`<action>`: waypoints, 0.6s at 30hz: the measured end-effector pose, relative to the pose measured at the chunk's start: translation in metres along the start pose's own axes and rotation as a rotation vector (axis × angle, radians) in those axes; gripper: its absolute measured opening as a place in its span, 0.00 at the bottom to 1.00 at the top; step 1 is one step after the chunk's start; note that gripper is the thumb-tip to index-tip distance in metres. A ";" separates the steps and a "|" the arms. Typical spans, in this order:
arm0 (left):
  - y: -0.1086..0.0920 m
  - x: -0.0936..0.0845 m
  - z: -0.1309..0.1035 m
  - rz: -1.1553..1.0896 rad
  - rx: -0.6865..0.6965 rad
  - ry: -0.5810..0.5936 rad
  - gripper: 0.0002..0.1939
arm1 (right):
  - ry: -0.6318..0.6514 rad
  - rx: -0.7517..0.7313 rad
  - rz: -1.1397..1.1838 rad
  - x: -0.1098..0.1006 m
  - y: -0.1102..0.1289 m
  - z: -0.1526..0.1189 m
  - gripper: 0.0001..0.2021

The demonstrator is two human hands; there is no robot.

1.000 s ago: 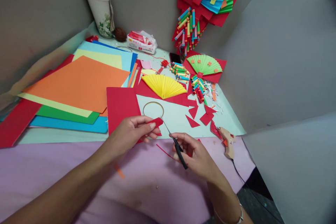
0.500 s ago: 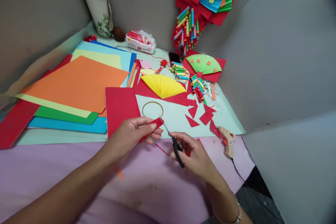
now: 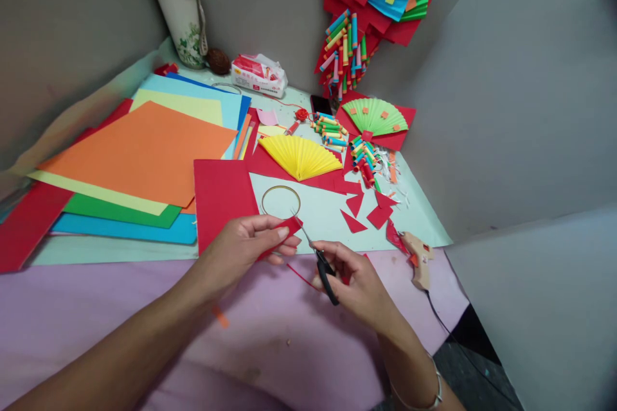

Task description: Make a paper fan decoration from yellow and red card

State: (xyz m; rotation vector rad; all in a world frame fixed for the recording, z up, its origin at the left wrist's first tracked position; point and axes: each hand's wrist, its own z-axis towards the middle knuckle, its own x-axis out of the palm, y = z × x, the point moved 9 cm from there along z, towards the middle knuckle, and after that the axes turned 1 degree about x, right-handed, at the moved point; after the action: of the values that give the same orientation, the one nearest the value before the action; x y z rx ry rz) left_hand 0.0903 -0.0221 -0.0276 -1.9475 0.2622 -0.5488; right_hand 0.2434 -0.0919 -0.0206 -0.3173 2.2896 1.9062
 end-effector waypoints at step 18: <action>0.000 0.000 0.001 0.022 -0.006 0.009 0.08 | -0.023 0.005 0.026 -0.004 0.008 -0.001 0.20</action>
State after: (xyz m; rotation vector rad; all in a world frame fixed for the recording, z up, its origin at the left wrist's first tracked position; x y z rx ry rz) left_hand 0.0903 -0.0215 -0.0281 -1.9462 0.2911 -0.5431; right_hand 0.2457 -0.0914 -0.0120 -0.2643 2.2950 1.9055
